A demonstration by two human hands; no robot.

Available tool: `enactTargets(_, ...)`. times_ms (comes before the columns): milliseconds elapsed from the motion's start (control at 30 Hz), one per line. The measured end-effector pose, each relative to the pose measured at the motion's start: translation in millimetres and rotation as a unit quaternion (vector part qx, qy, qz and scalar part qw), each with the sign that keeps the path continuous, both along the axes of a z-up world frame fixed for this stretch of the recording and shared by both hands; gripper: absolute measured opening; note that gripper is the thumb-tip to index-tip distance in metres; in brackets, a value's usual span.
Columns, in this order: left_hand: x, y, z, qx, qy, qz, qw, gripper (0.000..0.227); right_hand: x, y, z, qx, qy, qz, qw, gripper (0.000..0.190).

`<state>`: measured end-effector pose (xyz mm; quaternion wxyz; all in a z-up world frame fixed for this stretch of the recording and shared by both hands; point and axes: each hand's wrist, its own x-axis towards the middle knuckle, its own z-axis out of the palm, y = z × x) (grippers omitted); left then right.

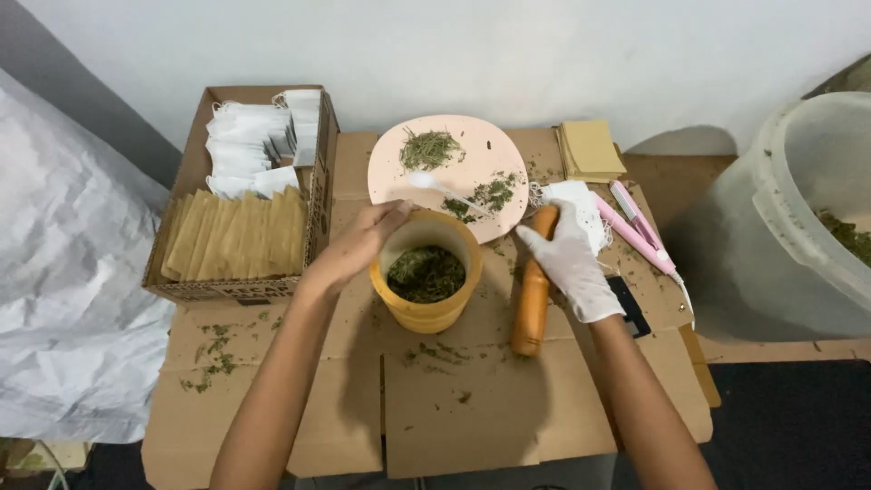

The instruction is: A person wearing gloves uses a spoon to transfer dried tea leaves from a plate into a wooden mortar and then stirs them.

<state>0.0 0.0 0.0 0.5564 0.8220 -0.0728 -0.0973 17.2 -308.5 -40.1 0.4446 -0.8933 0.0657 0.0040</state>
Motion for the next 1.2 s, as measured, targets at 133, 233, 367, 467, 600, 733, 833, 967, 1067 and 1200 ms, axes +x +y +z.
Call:
enactTargets(133, -7.1, -9.7, -4.4, -0.144, -0.005, -0.009, 0.99, 0.071, 36.3, -16.9, -48.1, -0.141, 0.047, 0.015, 0.989, 0.071)
enactTargets(233, -0.6, -15.3, -27.9, -0.271, -0.034, -0.026, 0.962, 0.061, 40.9, -22.5, -61.4, -0.132, 0.028, 0.023, 0.991, 0.072)
enactTargets(367, -9.6, -33.1, -32.9, -0.348, -0.041, 0.031, 0.936, 0.073, 36.7, -20.0, -54.5, -0.19, -0.025, 0.043, 0.98, 0.077)
enactTargets(467, 0.4, -33.5, -62.1, -0.403, -0.038, 0.063, 0.912, 0.083, 45.8, -11.9, -54.5, -0.259, -0.128, 0.051, 0.956, 0.071)
enactTargets(600, 7.3, -32.3, -96.3, -0.441, -0.021, 0.115, 0.89, 0.094, 71.1, 8.0, -51.7, -0.329, -0.236, 0.111, 0.908, 0.048)
enactTargets(733, -4.3, -42.0, -90.9, -0.47, -0.019, 0.134, 0.872, 0.092, 121.2, 25.0, -94.7, -0.361, -0.298, 0.173, 0.867, 0.037)
enactTargets(833, -14.5, -47.6, -71.4, -0.495, -0.019, 0.122, 0.86, 0.085, 162.5, 35.4, -148.6, -0.395, -0.283, 0.177, 0.856, 0.035)
enactTargets(967, -31.4, -52.7, -44.6, -0.452, -0.076, 0.119, 0.881, 0.081, 171.2, 37.0, -172.4, -0.375, -0.383, 0.131, 0.834, 0.012)
enactTargets(1067, -25.9, -48.7, -56.4, -0.407, -0.105, 0.106, 0.901, 0.081, 136.9, 31.2, -116.0, -0.37, -0.424, 0.095, 0.821, 0.011)
enactTargets(1200, -16.9, -36.8, -73.4, -0.352, -0.117, 0.09, 0.924, 0.083, 112.5, 6.4, -60.5, -0.171, -0.409, 0.098, 0.891, 0.009)
